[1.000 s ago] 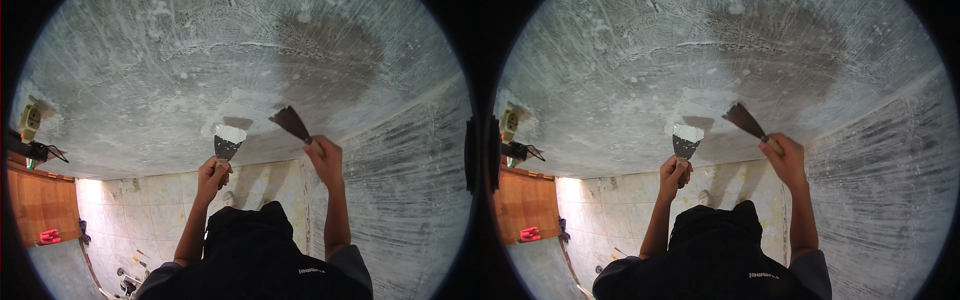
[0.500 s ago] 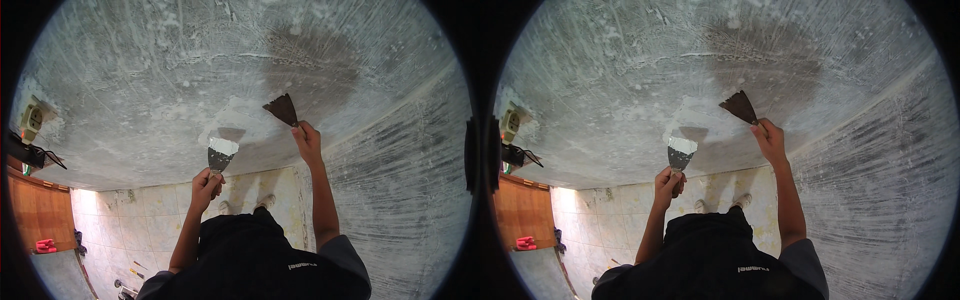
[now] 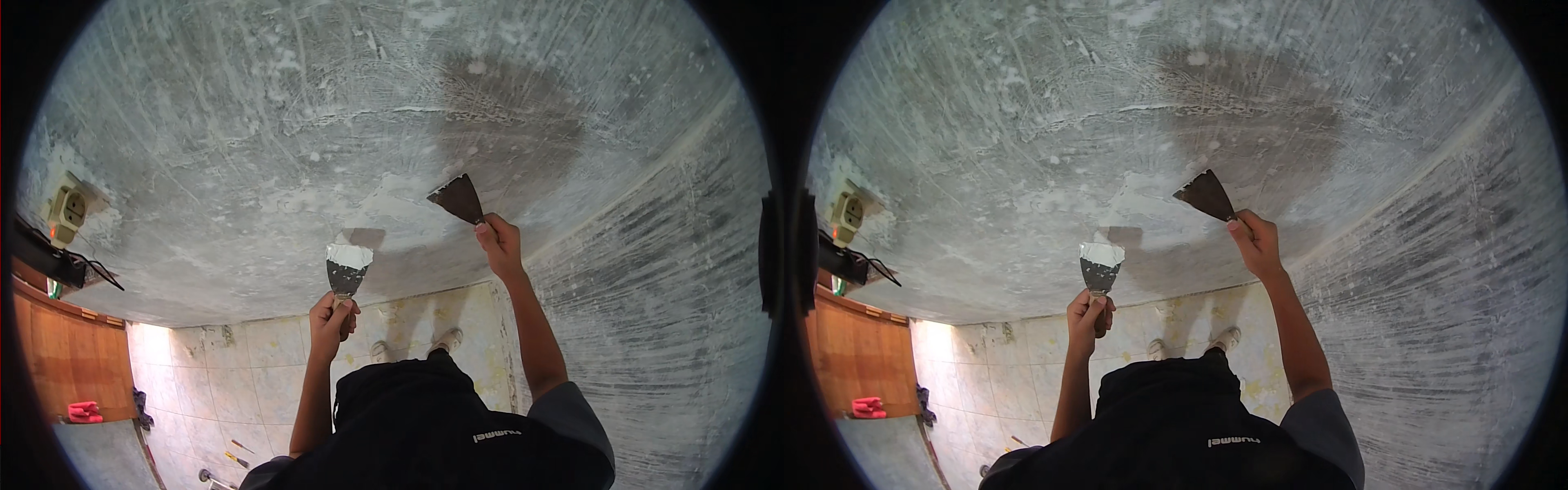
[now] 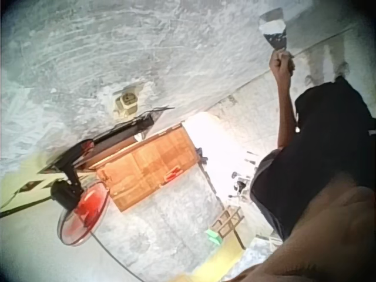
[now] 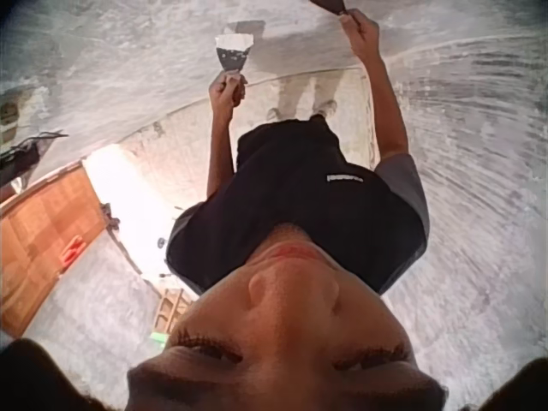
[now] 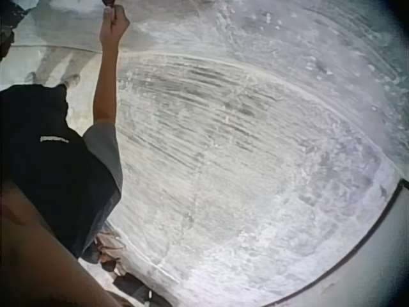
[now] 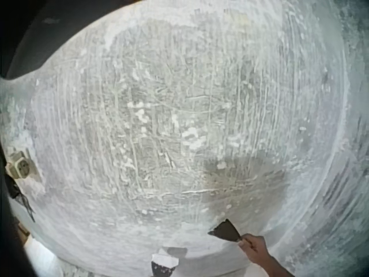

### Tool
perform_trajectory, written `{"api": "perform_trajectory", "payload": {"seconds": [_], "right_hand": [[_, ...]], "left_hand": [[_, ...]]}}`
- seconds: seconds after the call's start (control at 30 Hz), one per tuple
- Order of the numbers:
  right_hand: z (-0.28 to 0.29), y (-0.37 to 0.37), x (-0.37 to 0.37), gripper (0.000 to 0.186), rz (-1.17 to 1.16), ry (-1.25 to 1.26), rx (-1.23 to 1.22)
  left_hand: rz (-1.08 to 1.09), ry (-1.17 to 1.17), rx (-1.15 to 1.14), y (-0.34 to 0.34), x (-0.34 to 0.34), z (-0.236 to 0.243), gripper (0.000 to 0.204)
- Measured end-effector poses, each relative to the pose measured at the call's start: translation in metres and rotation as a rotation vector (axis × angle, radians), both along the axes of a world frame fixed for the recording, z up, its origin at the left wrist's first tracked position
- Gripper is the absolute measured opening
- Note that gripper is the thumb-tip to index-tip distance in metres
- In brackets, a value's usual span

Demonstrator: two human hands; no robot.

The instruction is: The person applies and smooths wall putty onto an interior wall using two scrapers.

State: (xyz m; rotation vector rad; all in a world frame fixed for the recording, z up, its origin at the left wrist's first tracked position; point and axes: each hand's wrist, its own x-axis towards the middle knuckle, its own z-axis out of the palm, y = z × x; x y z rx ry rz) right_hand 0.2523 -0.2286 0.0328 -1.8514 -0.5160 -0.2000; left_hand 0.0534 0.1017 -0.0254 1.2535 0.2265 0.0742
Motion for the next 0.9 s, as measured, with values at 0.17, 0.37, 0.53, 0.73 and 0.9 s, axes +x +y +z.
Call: {"api": "perform_trajectory", "payload": {"seconds": [0.17,0.37,0.53,0.73,0.9], "right_hand": [[0.036,0.018,0.0,0.031,-0.015,-0.101,-0.059],[0.004,-0.034,0.002,0.028,-0.13,-0.283,-0.147],[0.032,-0.035,-0.012,0.032,-0.116,-0.608,-0.159],[0.092,-0.043,-0.016,0.037,-0.13,-0.925,-0.419],[0.094,-0.048,-0.014,0.037,-0.138,-0.96,-0.488]], "left_hand": [[-0.001,0.046,-0.004,0.002,-0.004,-0.002,0.019],[0.086,-0.032,-0.001,0.0,-0.007,-0.004,0.018],[0.096,-0.033,0.015,0.003,-0.006,-0.011,0.018],[0.017,-0.019,0.052,-0.002,0.0,-0.012,0.017],[-0.041,-0.042,0.041,-0.009,0.009,-0.012,0.017]]}}
